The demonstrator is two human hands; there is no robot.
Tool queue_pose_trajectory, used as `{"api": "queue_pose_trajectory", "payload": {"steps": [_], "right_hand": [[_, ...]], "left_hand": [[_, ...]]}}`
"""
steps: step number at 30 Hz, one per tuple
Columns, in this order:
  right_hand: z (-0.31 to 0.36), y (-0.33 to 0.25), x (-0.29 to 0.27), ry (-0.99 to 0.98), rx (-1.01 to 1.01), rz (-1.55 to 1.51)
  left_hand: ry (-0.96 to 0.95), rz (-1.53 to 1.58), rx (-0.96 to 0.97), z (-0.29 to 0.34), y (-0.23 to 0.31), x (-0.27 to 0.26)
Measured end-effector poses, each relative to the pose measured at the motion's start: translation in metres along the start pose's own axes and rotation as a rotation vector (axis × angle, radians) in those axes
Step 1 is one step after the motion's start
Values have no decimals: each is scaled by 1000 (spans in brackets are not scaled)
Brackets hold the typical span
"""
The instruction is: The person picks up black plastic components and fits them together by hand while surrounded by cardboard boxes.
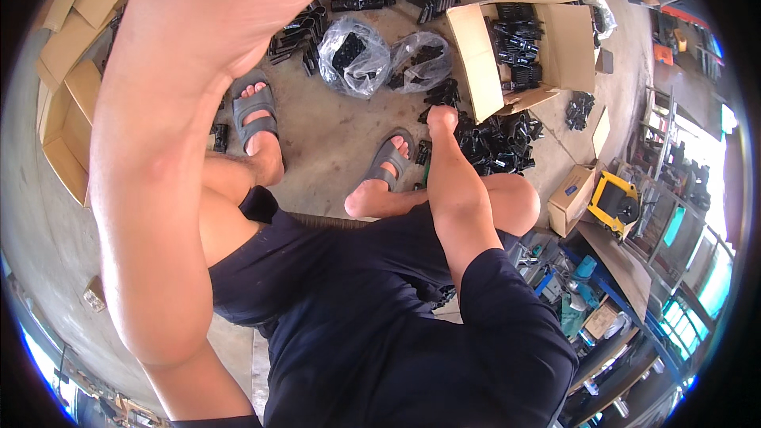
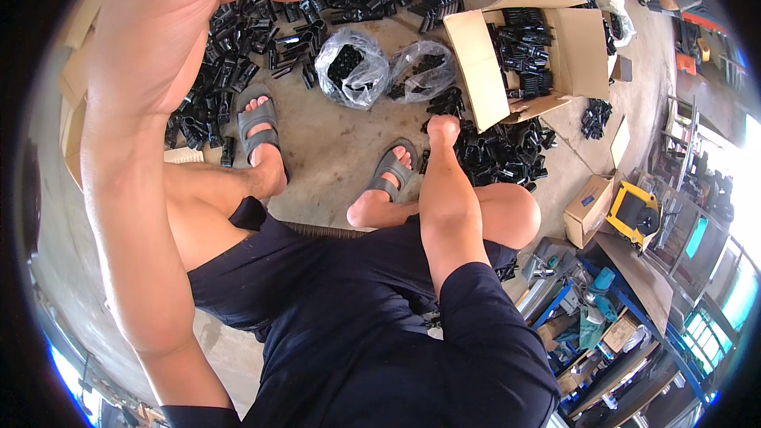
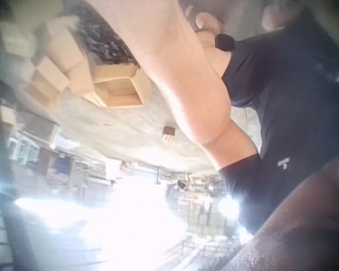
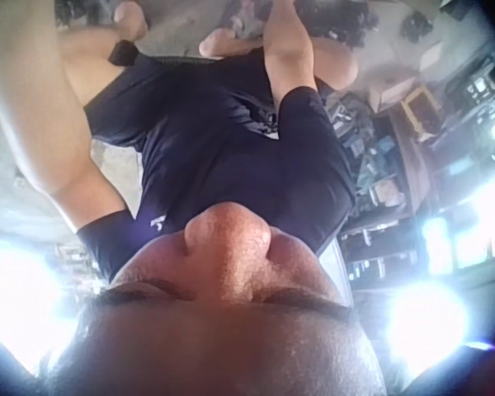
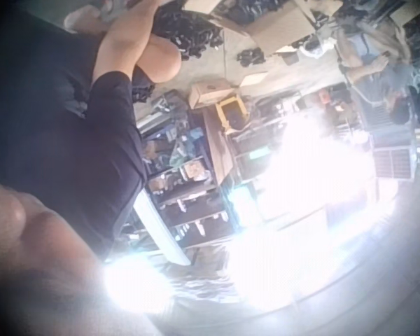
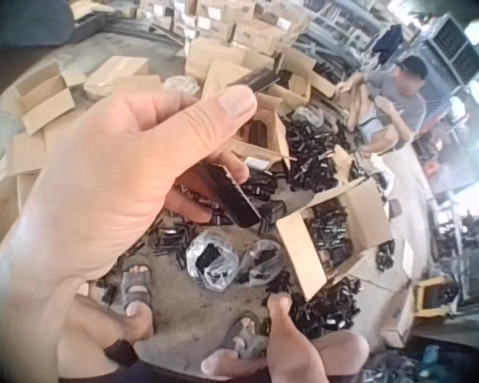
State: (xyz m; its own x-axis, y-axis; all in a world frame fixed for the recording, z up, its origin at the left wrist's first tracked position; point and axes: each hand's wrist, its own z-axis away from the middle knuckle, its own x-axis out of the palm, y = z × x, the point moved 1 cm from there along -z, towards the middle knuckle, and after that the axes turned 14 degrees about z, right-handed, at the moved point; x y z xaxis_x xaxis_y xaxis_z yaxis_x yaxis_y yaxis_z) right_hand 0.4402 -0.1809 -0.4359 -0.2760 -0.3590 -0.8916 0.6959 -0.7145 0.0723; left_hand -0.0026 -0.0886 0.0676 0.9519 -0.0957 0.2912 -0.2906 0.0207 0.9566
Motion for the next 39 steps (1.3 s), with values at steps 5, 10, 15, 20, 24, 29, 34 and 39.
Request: {"api": "queue_pose_trajectory", "payload": {"steps": [5,10,15,20,24,29,34,39], "right_hand": [[76,-62,-21,58,219,-476],[158,-162,-94,-26,-113,-1086],[225,-205,-222,-159,-792,-1352],[246,-187,-293,-25,-1051,-1023],[225,-165,-281,-96,-1106,-435],[108,-101,-190,-234,-971,255],[81,-71,-138,-182,-774,262],[81,-61,-92,-66,-1008,779]], "left_hand": [[137,-12,-93,1,-5,4],[74,161,-213,-17,-11,-21],[-30,216,-174,-16,-26,-43],[-27,206,-193,-13,-29,-34],[-77,139,-193,-7,-29,-46],[55,101,-24,19,-8,6],[59,60,24,25,-2,14],[103,57,46,23,6,39]]}}
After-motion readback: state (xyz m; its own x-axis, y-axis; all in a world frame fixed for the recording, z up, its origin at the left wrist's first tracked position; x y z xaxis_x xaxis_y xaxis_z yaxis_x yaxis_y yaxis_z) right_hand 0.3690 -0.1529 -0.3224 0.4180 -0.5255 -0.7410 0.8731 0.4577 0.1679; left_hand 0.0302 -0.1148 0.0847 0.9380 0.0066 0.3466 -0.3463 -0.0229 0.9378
